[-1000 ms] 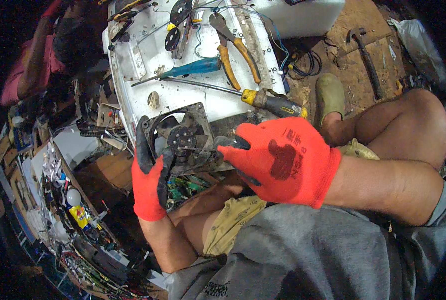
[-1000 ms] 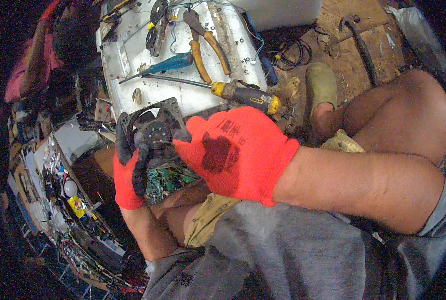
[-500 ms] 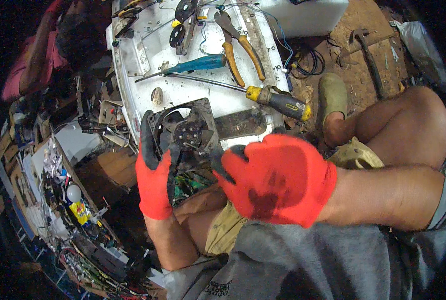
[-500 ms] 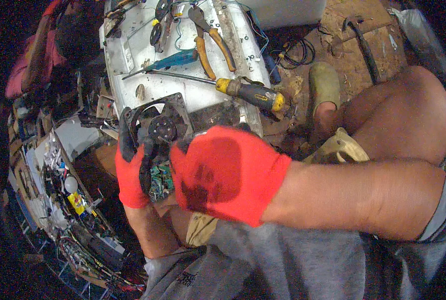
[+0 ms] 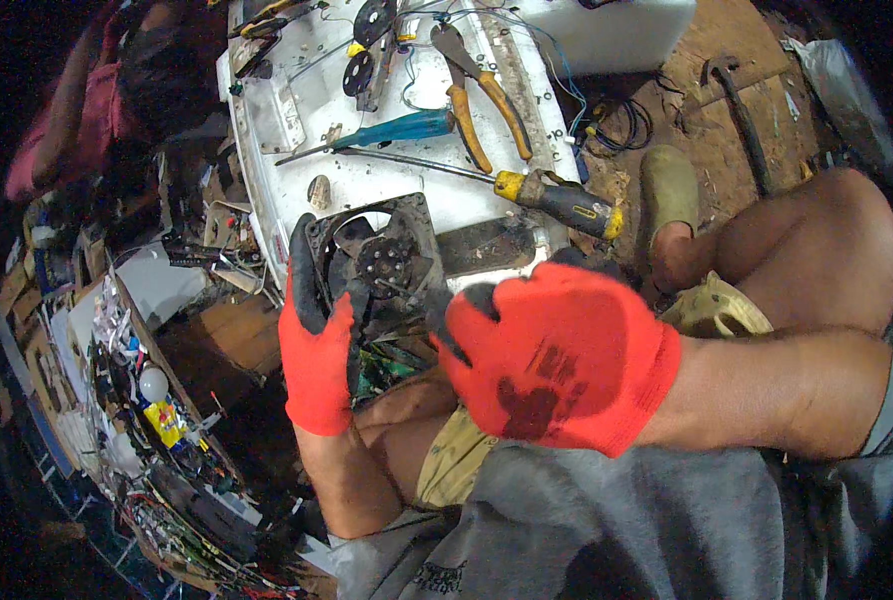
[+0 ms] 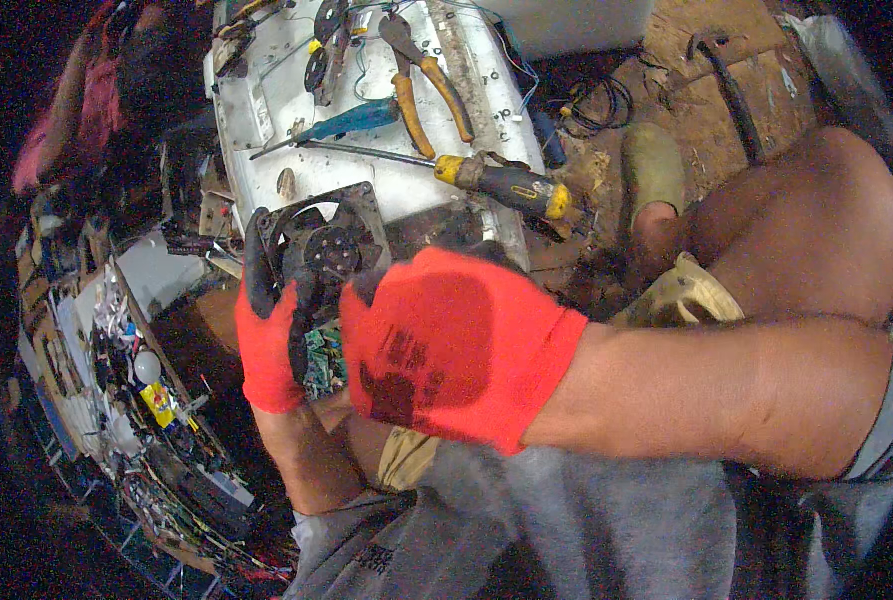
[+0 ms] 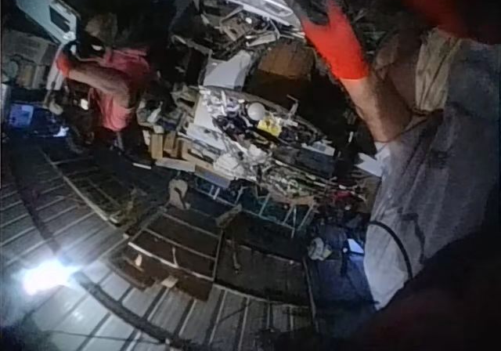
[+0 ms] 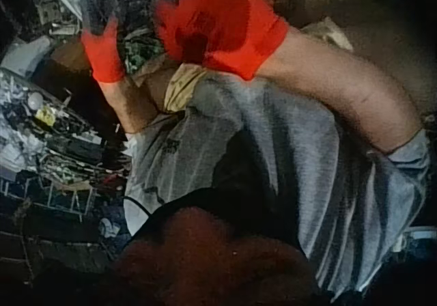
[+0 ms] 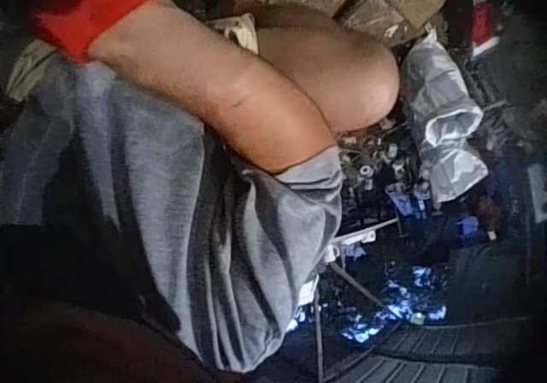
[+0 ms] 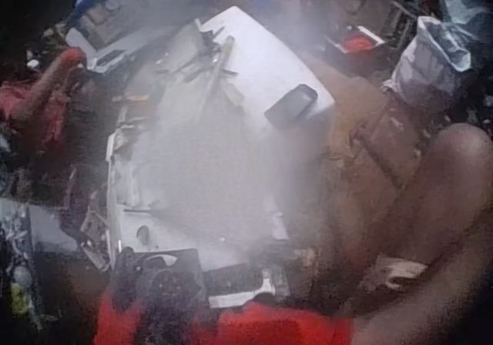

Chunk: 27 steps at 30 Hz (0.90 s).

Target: The person disassembles a computer fan using a screwdriver. They remove screws from the fan housing, separate the fan blade from the frame, and set the components aside on a white work surface.

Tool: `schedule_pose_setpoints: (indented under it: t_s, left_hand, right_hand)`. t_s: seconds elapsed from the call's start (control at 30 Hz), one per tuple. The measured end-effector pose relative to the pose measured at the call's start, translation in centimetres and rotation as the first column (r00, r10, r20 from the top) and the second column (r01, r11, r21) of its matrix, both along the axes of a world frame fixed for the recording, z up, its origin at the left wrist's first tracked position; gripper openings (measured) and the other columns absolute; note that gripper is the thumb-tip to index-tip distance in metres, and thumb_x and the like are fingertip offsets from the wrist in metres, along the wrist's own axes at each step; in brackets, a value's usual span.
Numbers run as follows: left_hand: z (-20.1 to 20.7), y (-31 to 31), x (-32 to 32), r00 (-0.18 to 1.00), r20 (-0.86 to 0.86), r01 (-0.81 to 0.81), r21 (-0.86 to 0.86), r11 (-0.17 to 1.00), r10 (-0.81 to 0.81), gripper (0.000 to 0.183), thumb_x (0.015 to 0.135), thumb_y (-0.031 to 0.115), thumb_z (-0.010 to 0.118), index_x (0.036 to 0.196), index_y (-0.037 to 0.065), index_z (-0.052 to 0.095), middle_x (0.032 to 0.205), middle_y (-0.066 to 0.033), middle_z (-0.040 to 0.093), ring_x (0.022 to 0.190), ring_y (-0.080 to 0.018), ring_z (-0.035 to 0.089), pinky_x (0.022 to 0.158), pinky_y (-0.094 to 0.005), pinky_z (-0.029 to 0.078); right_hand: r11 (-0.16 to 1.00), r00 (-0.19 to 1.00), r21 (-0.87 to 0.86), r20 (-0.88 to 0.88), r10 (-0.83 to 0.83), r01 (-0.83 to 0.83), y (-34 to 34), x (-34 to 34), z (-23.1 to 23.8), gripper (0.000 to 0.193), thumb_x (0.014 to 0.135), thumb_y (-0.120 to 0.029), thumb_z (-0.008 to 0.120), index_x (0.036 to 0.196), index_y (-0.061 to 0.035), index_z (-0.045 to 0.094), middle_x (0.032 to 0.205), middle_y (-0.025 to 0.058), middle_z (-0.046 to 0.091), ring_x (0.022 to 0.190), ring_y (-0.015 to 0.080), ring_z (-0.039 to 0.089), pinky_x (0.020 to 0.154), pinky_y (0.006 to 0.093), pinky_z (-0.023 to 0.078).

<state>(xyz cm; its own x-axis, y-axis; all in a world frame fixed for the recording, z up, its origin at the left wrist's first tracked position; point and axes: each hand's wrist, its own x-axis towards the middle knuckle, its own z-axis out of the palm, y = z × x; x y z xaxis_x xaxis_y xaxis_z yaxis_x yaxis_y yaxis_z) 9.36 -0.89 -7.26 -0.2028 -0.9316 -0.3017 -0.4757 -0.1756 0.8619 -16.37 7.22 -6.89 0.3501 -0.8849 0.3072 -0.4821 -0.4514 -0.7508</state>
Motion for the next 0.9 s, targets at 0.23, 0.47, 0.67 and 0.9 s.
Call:
schedule_pose_setpoints:
  t_s: [0.23,0.47,0.67,0.9]
  left_hand:
    - [0.3,-0.2,0.2,0.994,-0.102,-0.034,0.105,0.994,0.045,0.069,0.090,-0.004,0.057,0.155,0.001,0.034,0.151,-0.0138,0.045,0.133,-0.0202,0.047,0.109,-0.0320,0.039]
    - [-0.2,-0.4,0.7,0.995,-0.085,-0.033,0.148,0.988,0.046,0.068,0.093,0.006,0.062,0.155,0.003,0.033,0.146,-0.0137,0.050,0.125,-0.0222,0.054,0.103,-0.0347,0.046]
    - [-0.4,-0.5,1.2,0.997,-0.053,-0.048,0.137,0.989,0.055,0.071,0.092,0.001,0.061,0.156,0.001,0.030,0.151,-0.0137,0.045,0.134,-0.0230,0.047,0.109,-0.0331,0.040]
    - [-0.5,-0.3,2.1,0.992,0.101,-0.083,0.090,0.992,0.074,0.060,0.094,0.008,0.063,0.149,0.001,0.041,0.139,-0.0113,0.054,0.121,-0.0209,0.056,0.101,-0.0329,0.045]
  right_hand:
    - [0.805,0.988,0.590,0.150,-0.035,-0.061,-3.4,-2.8,-1.8,0.036,0.075,-0.023,0.073,0.110,-0.0111,0.070,0.084,0.0138,0.068,0.084,0.0370,0.066,0.071,0.0451,0.055]
    - [0.956,0.985,0.293,-0.170,0.024,0.027,-1.1,-3.3,-0.3,0.043,0.075,-0.025,0.072,0.116,-0.0116,0.066,0.097,0.0109,0.064,0.082,0.0333,0.067,0.064,0.0459,0.054]
    - [0.983,0.981,0.181,-0.191,0.038,-0.003,-1.0,-2.8,-0.9,0.049,0.077,-0.029,0.072,0.122,-0.0114,0.064,0.102,0.0135,0.063,0.083,0.0332,0.067,0.065,0.0453,0.053]
    - [0.986,0.976,0.163,-0.208,0.068,-0.034,-1.0,-2.5,-0.8,0.055,0.074,-0.030,0.072,0.125,-0.0121,0.065,0.102,0.0136,0.062,0.083,0.0313,0.067,0.064,0.0445,0.053]
